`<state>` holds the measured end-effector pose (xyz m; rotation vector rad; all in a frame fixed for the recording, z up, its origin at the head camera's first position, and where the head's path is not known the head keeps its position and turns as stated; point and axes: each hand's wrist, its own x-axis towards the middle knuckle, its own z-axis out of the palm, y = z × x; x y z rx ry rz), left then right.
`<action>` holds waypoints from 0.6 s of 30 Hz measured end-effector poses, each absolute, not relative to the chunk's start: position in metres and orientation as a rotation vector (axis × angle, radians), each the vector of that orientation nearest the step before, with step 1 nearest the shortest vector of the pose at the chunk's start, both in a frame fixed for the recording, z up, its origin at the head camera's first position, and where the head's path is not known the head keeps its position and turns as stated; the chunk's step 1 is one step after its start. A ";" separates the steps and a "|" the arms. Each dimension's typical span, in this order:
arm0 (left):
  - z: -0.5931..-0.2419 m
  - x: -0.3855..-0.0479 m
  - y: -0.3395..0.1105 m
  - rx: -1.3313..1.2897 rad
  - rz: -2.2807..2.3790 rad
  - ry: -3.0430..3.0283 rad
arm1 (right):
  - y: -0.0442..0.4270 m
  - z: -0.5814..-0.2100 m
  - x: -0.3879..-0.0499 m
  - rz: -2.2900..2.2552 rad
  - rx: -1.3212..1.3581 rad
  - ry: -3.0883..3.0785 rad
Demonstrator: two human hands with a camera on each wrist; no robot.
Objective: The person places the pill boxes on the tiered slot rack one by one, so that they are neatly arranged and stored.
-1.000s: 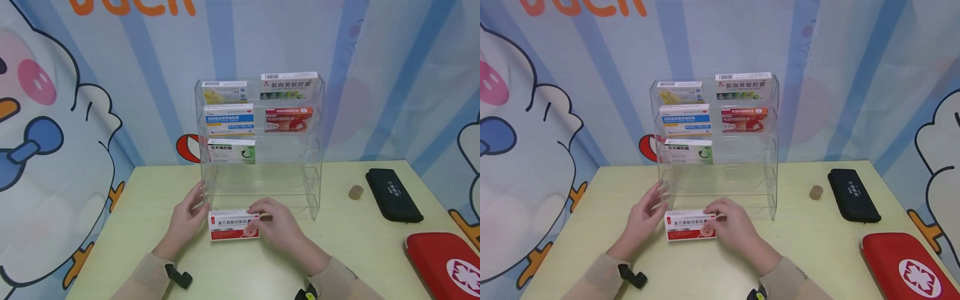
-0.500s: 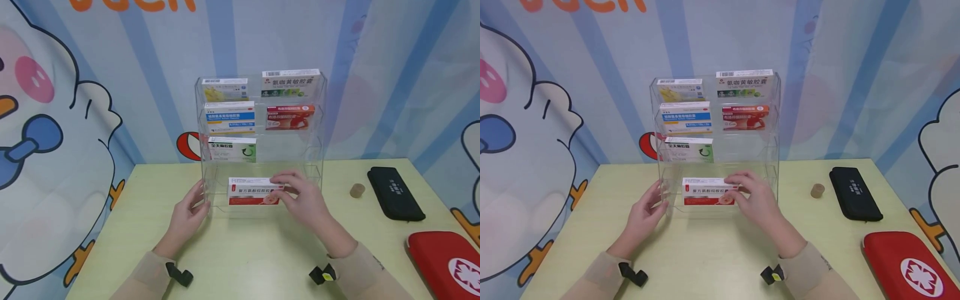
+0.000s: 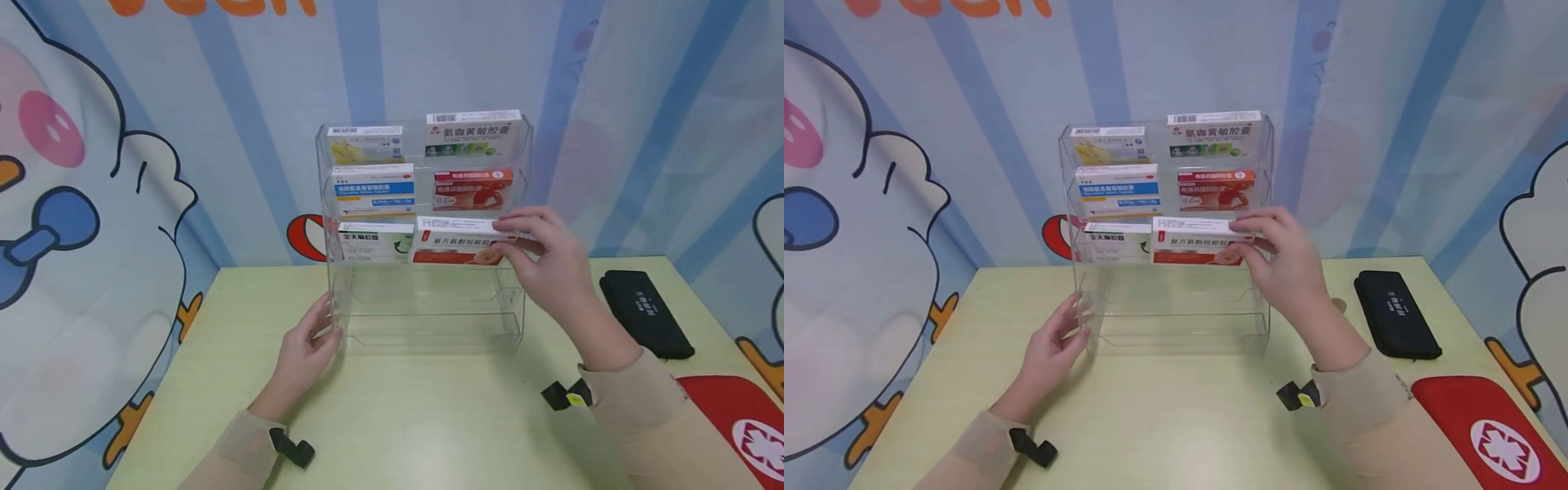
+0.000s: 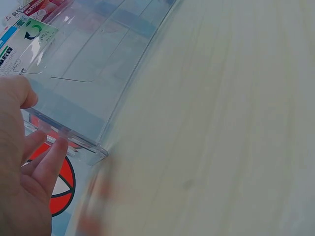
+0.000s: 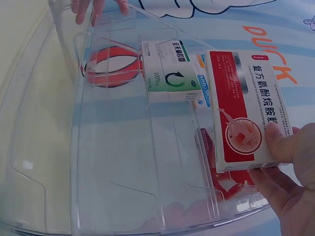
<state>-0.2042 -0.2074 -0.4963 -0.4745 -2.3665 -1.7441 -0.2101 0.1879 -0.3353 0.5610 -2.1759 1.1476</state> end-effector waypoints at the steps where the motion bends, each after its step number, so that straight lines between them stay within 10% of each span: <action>1: -0.497 -0.204 -0.207 -0.474 -1.746 -2.367 | 0.190 -0.333 -0.212 1.154 0.554 -2.162; 18: -0.495 -0.204 -0.208 -0.440 -1.708 -2.422 | 0.195 -0.333 -0.242 1.060 0.447 -2.158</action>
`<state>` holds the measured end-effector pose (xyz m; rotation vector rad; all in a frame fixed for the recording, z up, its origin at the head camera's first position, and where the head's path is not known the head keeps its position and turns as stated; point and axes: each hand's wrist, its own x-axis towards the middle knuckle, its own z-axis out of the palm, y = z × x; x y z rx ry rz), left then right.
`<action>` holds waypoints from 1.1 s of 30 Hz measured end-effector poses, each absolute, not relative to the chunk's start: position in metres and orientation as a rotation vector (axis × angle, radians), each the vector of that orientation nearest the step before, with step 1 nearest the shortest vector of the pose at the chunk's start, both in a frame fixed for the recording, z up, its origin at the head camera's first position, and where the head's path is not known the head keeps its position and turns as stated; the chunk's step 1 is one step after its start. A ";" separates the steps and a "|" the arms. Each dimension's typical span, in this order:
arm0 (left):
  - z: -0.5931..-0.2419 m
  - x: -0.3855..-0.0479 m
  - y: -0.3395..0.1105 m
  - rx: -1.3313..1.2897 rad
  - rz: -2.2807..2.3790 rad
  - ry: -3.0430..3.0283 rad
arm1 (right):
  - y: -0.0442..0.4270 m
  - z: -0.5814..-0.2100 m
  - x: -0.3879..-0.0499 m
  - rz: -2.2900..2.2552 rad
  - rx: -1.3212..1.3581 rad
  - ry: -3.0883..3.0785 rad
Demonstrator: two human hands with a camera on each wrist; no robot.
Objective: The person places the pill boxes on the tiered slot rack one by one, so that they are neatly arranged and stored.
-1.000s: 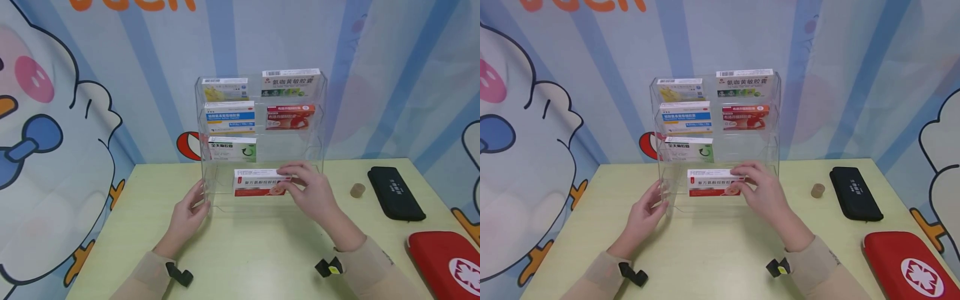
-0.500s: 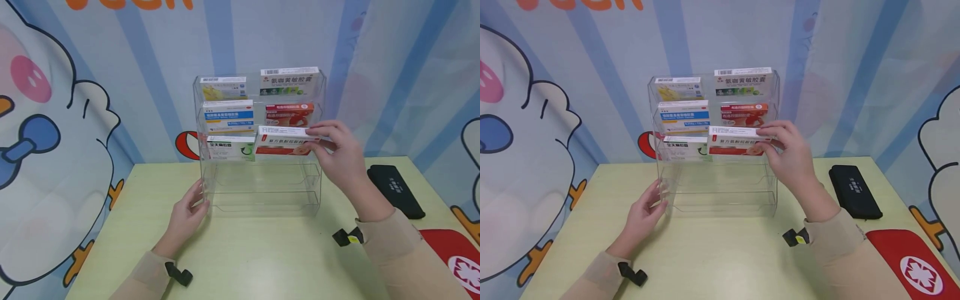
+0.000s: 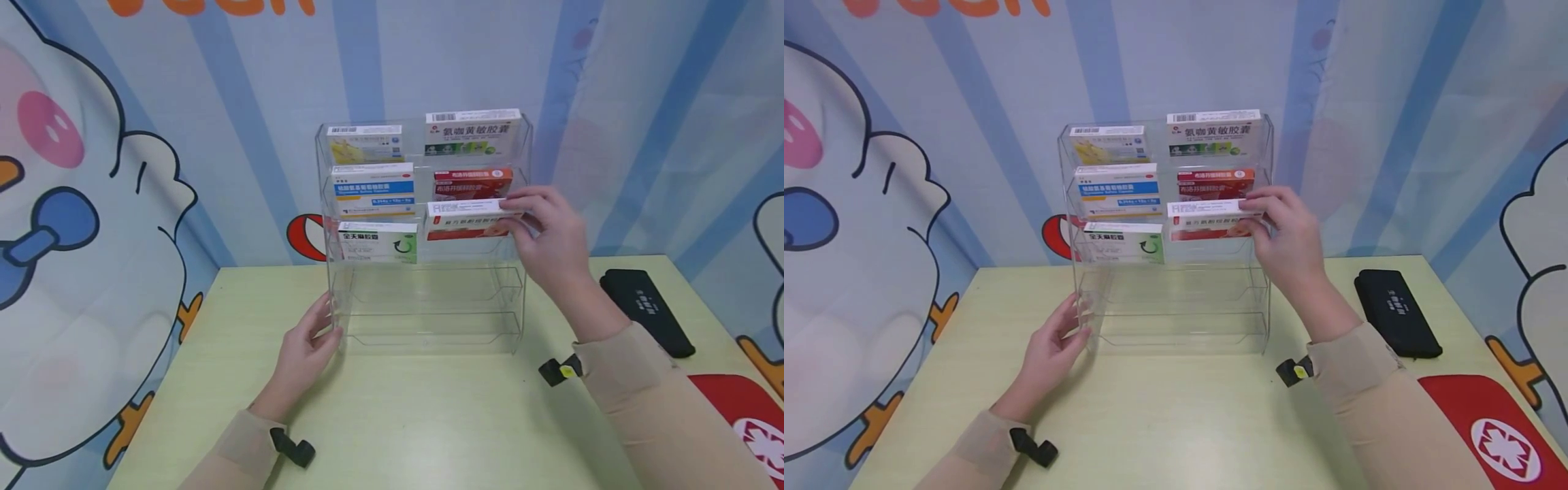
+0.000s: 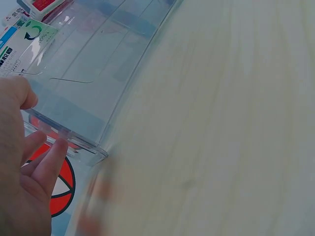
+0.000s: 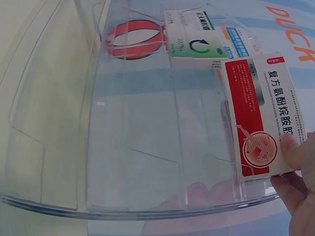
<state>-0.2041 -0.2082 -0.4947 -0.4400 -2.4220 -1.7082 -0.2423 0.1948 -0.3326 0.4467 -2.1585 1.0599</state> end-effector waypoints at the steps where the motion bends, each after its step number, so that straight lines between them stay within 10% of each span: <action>1: -0.495 -0.204 -0.208 -0.438 -1.706 -2.425 | 0.195 -0.334 -0.243 1.047 0.439 -2.176; 33: -0.495 -0.202 -0.208 -0.468 -1.711 -2.397 | 0.187 -0.354 -0.238 0.493 0.524 -2.358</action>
